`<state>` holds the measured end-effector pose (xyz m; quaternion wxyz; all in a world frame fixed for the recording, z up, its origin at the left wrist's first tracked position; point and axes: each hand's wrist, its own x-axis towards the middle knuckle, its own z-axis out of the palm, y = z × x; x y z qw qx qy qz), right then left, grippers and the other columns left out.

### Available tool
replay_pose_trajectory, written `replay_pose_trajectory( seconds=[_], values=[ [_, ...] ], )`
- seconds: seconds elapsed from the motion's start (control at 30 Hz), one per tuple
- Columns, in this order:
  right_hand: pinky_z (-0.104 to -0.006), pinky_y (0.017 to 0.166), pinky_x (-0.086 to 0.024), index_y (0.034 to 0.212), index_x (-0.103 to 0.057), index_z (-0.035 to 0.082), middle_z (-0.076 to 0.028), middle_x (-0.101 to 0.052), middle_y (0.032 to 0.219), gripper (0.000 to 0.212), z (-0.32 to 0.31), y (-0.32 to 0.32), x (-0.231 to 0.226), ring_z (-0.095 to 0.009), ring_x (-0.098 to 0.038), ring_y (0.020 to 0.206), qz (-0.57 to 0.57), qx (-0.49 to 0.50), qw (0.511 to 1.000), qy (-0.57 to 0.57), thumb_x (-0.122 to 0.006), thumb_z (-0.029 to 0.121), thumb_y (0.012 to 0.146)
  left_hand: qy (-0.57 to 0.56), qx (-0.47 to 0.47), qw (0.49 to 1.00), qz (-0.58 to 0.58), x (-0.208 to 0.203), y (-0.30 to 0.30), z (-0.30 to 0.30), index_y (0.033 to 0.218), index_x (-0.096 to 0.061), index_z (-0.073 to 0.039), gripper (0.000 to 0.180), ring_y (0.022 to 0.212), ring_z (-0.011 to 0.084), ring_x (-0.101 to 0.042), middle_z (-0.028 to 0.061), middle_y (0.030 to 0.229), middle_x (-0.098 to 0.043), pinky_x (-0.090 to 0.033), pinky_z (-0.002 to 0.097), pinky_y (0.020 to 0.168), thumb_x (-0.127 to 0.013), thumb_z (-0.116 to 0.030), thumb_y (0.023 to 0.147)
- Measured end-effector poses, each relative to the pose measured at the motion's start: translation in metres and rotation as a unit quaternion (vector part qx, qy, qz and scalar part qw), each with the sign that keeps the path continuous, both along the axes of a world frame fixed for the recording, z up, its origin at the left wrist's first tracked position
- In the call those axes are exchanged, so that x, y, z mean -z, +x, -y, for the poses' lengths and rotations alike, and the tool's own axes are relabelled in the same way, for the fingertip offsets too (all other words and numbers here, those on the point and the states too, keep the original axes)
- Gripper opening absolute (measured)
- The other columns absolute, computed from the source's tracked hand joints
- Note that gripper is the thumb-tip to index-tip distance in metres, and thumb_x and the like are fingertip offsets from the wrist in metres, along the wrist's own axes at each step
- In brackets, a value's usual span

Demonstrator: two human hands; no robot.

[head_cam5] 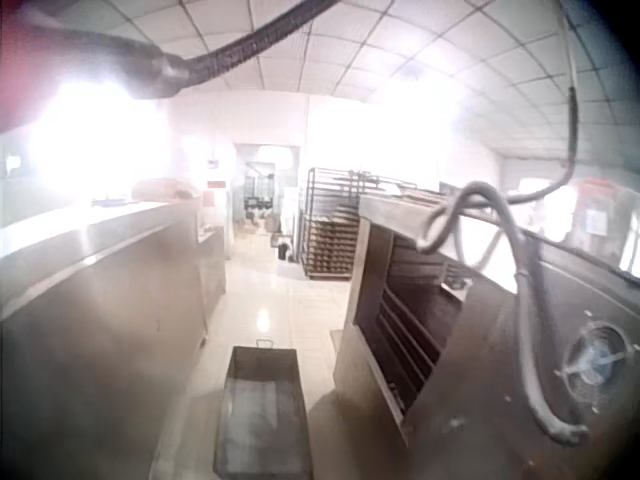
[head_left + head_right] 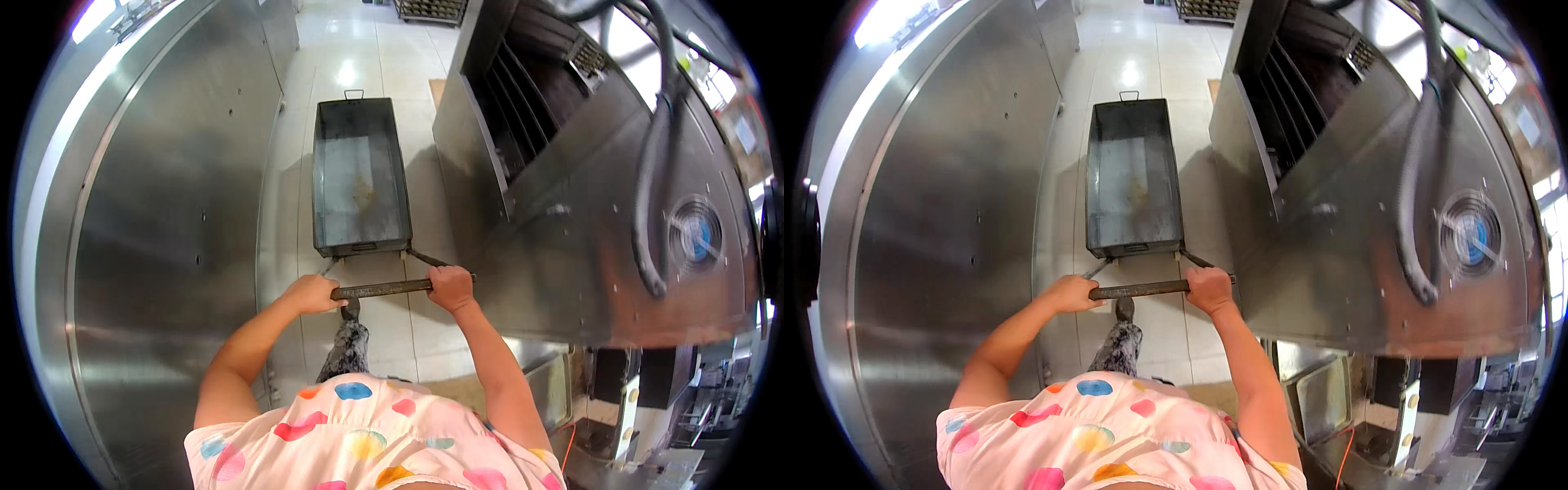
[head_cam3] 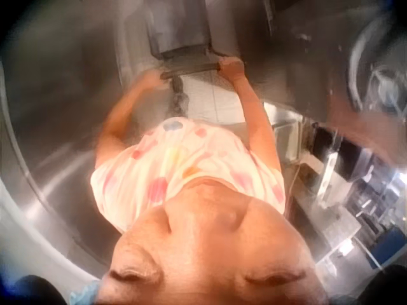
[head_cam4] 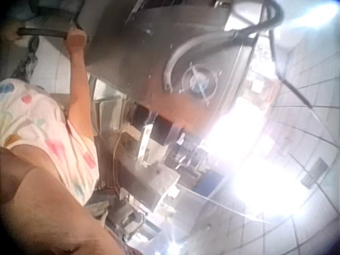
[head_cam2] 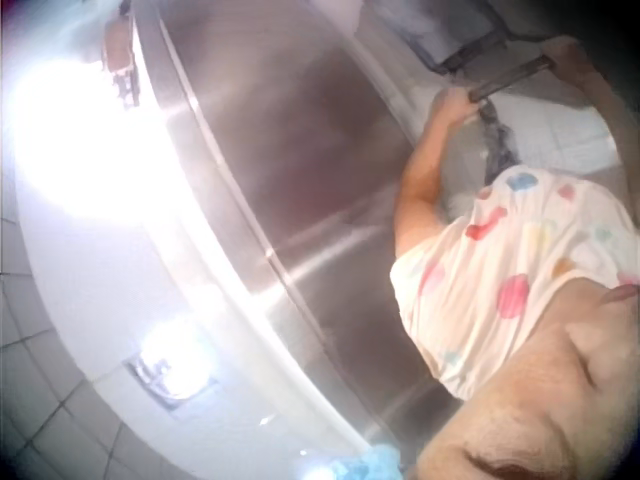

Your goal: The person lifts a tray of patterned dough rounds from a table and slides it into a tall rack, then removes a different tray from the rack and places it onto a metal conveyor belt leading into a large oven, and finally moves an empty metal cart across the floor.

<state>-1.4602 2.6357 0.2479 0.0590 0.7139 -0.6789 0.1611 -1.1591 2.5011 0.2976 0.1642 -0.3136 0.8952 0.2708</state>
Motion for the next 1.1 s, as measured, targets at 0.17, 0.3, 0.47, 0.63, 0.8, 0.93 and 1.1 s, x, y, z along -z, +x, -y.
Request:
replay_pose_trajectory(
  seconds=[0.17, 0.3, 0.47, 0.63, 0.8, 0.93, 1.1],
  values=[
    [-0.0386, 0.06, -0.043, 0.066, -0.057, 0.01, -0.008, -0.058, 0.063, 0.005, 0.127, -0.048, -0.006, -0.027, -0.057, 0.062, -0.01, 0.048, 0.999, 0.018, -0.061, 0.011, 0.065, -0.012, 0.006, 1.0, -0.015, -0.007, -0.053, 0.12, 0.083, -0.063, -0.006, 0.055, 0.075, 0.0352, -0.061, 0.0163, 0.073, -0.063, -0.048, 0.0452, 0.066, -0.054, -0.06, 0.077],
    [-0.0378, 0.075, -0.042, 0.068, -0.059, 0.009, -0.008, -0.059, 0.068, 0.006, 0.222, -0.096, -0.014, -0.026, -0.058, 0.073, -0.034, 0.103, 0.987, 0.117, -0.063, 0.01, 0.064, -0.003, 0.001, 0.998, -0.07, -0.016, -0.104, 0.212, 0.082, -0.062, -0.005, 0.061, 0.071, 0.0365, -0.061, 0.0173, 0.071, -0.063, -0.048, 0.0455, 0.065, -0.049, -0.064, 0.079],
    [-0.0387, 0.075, -0.041, 0.07, -0.061, 0.008, -0.008, -0.061, 0.074, 0.006, 0.352, -0.152, -0.021, -0.028, -0.057, 0.078, -0.05, 0.113, 0.975, 0.183, -0.062, 0.01, 0.065, -0.053, -0.006, 0.99, -0.129, -0.016, -0.161, 0.334, 0.078, -0.06, -0.003, 0.06, 0.069, 0.0371, -0.061, 0.0176, 0.067, -0.062, -0.048, 0.0451, 0.065, -0.047, -0.061, 0.082],
    [-0.0401, 0.073, -0.042, 0.069, -0.062, 0.009, -0.009, -0.062, 0.072, 0.005, 0.498, -0.185, -0.033, -0.029, -0.059, 0.076, -0.061, 0.107, 0.976, 0.179, -0.062, 0.01, 0.064, -0.094, -0.068, 0.978, -0.173, -0.007, -0.187, 0.472, 0.073, -0.059, -0.005, 0.055, 0.066, 0.0367, -0.06, 0.0161, 0.065, -0.061, -0.047, 0.0452, 0.062, -0.048, -0.058, 0.083],
    [-0.0401, 0.065, -0.044, 0.068, -0.063, 0.009, -0.011, -0.063, 0.069, 0.006, 0.674, -0.205, -0.033, -0.029, -0.062, 0.069, -0.069, 0.094, 0.978, 0.174, -0.059, 0.01, 0.064, -0.112, -0.138, 0.971, -0.158, -0.008, -0.209, 0.651, 0.069, -0.055, -0.005, 0.052, 0.066, 0.0359, -0.06, 0.0165, 0.067, -0.062, -0.047, 0.0461, 0.059, -0.043, -0.052, 0.088],
    [-0.0406, 0.062, -0.046, 0.068, -0.063, 0.009, -0.011, -0.064, 0.069, 0.008, 0.825, -0.219, -0.03, -0.029, -0.063, 0.067, -0.054, 0.085, 0.975, 0.196, -0.057, 0.014, 0.065, -0.12, -0.185, 0.965, -0.142, -0.003, -0.225, 0.805, 0.07, -0.056, -0.005, 0.047, 0.065, 0.0365, -0.06, 0.0158, 0.067, -0.062, -0.047, 0.0468, 0.06, -0.043, -0.046, 0.09],
    [-0.0415, 0.06, -0.045, 0.067, -0.061, 0.009, -0.011, -0.063, 0.067, 0.006, 1.021, -0.256, -0.018, -0.029, -0.062, 0.065, -0.047, 0.059, 0.986, 0.152, -0.057, 0.013, 0.065, -0.183, -0.176, 0.955, -0.155, 0.017, -0.261, 1.002, 0.072, -0.058, -0.006, 0.044, 0.064, 0.0356, -0.059, 0.0149, 0.065, -0.061, -0.047, 0.0467, 0.06, -0.042, -0.042, 0.091]
  ],
)
